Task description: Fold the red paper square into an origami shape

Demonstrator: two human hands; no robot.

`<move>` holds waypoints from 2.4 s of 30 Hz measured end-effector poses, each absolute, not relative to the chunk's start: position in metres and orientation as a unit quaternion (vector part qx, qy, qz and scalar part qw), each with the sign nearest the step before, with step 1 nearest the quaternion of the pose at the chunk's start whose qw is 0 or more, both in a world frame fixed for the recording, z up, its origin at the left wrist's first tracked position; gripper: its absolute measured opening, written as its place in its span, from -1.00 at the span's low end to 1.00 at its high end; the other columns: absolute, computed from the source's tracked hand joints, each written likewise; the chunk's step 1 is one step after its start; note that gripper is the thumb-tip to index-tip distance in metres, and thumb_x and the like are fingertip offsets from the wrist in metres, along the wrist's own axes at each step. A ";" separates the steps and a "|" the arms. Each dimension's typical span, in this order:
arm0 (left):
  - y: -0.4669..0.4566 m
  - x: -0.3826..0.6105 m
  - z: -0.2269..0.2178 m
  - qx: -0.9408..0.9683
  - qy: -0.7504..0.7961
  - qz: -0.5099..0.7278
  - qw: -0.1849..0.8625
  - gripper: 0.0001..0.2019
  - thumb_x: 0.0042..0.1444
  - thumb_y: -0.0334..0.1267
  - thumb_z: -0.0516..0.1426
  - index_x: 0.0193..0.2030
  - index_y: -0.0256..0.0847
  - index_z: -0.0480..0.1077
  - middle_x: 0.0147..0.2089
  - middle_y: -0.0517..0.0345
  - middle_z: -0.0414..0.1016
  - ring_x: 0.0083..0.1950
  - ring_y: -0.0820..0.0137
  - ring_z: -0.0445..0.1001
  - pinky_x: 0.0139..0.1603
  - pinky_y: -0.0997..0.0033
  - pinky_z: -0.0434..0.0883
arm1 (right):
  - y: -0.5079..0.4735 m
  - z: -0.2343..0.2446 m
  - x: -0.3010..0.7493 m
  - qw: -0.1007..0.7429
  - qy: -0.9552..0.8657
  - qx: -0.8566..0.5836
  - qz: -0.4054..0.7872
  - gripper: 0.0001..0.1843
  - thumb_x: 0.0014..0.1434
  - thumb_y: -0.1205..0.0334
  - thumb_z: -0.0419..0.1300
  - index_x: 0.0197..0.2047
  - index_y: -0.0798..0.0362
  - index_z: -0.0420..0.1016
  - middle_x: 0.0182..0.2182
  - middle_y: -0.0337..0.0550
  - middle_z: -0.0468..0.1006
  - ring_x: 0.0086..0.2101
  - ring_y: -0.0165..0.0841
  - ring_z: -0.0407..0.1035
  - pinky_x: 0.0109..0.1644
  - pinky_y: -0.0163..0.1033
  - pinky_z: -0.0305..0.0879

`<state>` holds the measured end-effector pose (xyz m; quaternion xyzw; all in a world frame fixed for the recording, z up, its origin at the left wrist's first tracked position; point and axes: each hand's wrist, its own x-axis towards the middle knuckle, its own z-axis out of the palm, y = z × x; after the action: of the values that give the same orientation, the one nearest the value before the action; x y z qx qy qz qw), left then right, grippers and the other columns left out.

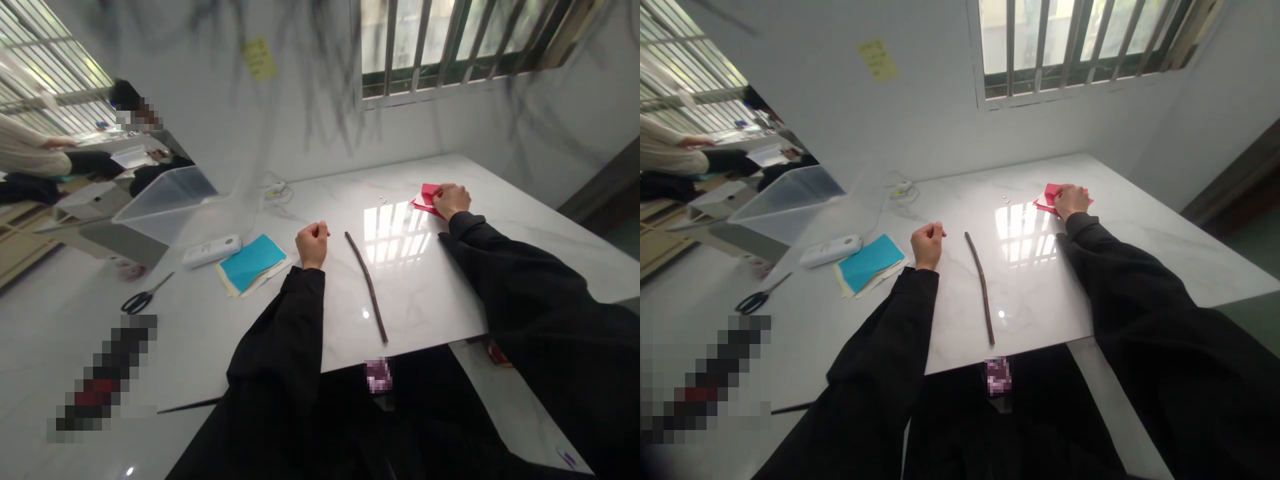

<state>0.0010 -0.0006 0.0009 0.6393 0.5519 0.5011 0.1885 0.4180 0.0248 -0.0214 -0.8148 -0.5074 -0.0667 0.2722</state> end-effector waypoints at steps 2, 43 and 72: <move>0.000 0.001 0.002 0.639 0.549 0.504 0.190 -0.57 0.30 0.00 0.08 -0.54 -0.15 0.43 -0.60 0.21 0.35 -0.47 0.39 0.34 -0.33 0.36 0.22 | 0.022 -0.016 0.416 0.297 -0.469 -0.828 -0.073 -0.65 0.25 0.14 0.21 -0.02 0.15 0.69 -0.11 0.32 0.66 -0.07 0.02 0.52 0.09 0.09 0.36; 0.004 0.012 0.006 0.504 0.387 0.491 0.596 -0.33 0.08 0.11 0.35 0.24 -0.23 0.44 -0.15 -0.02 0.67 -0.16 0.23 0.64 -0.09 0.26 0.55 | -0.023 -0.014 0.210 0.549 -0.429 -0.418 0.583 -0.65 0.10 -0.04 0.50 -0.25 0.08 0.67 -0.28 -0.08 0.73 -0.28 -0.22 0.61 -0.12 -0.16 0.58; 0.005 0.011 -0.006 0.458 0.350 0.497 0.648 -0.42 -0.17 -0.19 0.53 -0.03 -0.23 0.44 -0.19 0.09 0.67 -0.18 0.32 0.65 -0.03 0.31 0.56 | -0.020 -0.013 0.213 0.510 -0.440 -0.409 0.616 -0.73 0.18 0.13 0.47 -0.16 0.16 0.65 -0.26 -0.08 0.71 -0.35 -0.39 0.53 -0.26 -0.34 0.47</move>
<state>0.0115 0.0055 -0.0057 0.4581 0.3502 0.4971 0.6484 0.2126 -0.0205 -0.0125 -0.4089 -0.4402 0.6158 0.5098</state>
